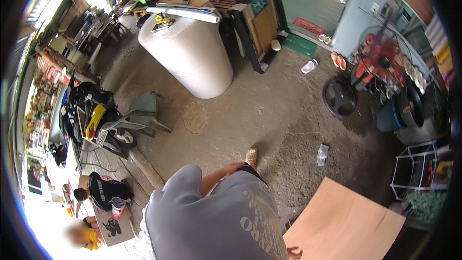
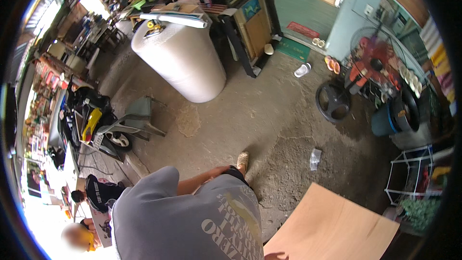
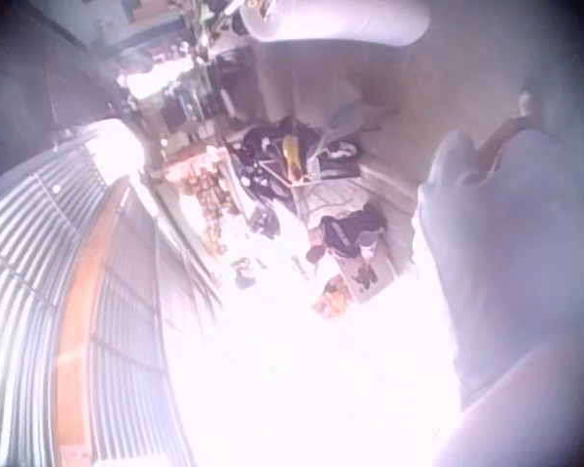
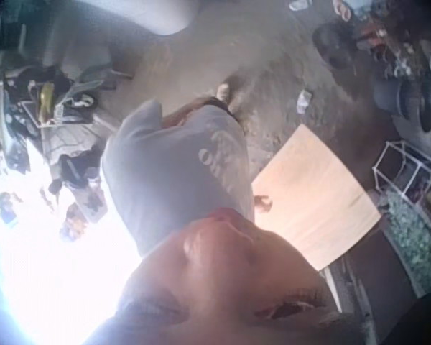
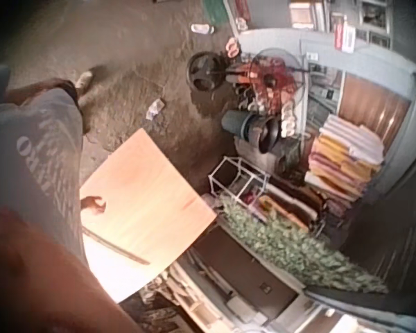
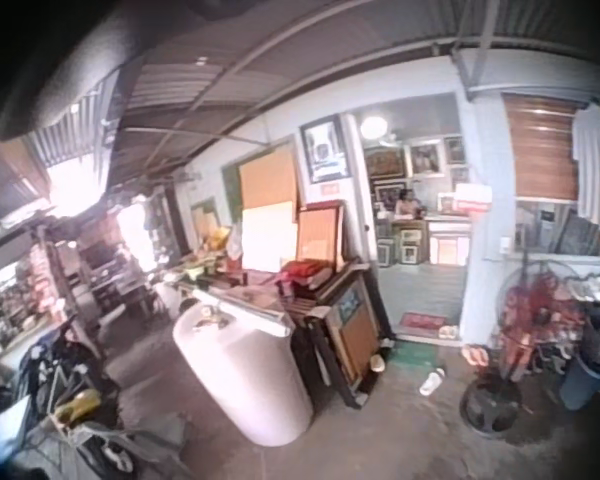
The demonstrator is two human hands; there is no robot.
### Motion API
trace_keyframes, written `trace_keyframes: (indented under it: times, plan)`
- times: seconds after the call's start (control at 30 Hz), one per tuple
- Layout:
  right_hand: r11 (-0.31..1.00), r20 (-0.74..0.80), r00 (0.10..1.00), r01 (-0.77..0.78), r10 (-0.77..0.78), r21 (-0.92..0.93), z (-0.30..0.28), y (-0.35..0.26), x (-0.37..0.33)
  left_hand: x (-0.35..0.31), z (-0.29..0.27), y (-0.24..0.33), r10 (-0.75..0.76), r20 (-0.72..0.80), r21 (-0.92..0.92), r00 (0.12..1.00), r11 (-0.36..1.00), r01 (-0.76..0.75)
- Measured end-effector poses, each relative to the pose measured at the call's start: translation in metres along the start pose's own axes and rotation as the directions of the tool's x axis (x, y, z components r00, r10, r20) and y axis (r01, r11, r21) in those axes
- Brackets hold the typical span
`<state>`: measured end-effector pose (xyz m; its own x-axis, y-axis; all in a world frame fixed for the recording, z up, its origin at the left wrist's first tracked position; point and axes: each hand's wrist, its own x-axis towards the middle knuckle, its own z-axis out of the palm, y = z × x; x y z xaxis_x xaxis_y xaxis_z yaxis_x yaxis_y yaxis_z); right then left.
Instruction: The person measures and marks a wooden board using a tape measure and pencil, then cuts it with a utility knife. They fit the cut piece into a larger wooden panel and move the panel to a workbench, continuing to handle and position wooden boards.
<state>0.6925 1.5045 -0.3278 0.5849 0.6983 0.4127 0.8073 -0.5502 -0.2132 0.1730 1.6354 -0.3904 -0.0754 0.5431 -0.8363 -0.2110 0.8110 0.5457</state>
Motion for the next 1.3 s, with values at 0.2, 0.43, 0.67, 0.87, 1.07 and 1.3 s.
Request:
trace_keyframes:
  times: [0.2, 0.43, 0.67, 0.87, 1.07, 1.3]
  plan:
    - [0.831, 0.728, 0.554, -0.111, -0.403, 0.545, 0.088, -0.215, 0.024, 0.055, -0.045, 0.041, 0.074, 0.473, 0.307, 0.878, 0.920, -0.242]
    - [0.796, 0.789, -0.103, -0.073, -0.606, 0.601, 0.153, -0.412, 0.009, 0.056, -0.092, 0.119, 0.154, 0.387, 0.573, 0.909, 0.733, -0.367]
    - [0.554, 0.706, -0.230, 0.477, -0.670, 0.682, 0.183, -0.567, 0.023, 0.056, -0.143, 0.125, 0.074, 0.029, 0.587, 0.997, 0.806, -0.077]
    - [0.357, 0.633, -0.515, 0.538, -0.577, 0.764, 0.244, -0.694, 0.001, 0.069, -0.181, 0.120, 0.090, -0.185, 0.255, 0.979, 0.966, -0.040]
    - [0.101, 0.412, -0.635, 0.466, -0.654, 0.879, 0.224, -0.856, -0.012, 0.044, -0.258, 0.166, -0.086, -0.889, -0.109, 0.451, 0.994, -0.026]
    - [0.014, 0.067, -0.851, 0.070, -0.521, 0.997, 0.140, -1.028, -0.040, -0.036, -0.414, 0.300, 0.027, -1.000, 0.022, 0.010, 0.940, -0.340]
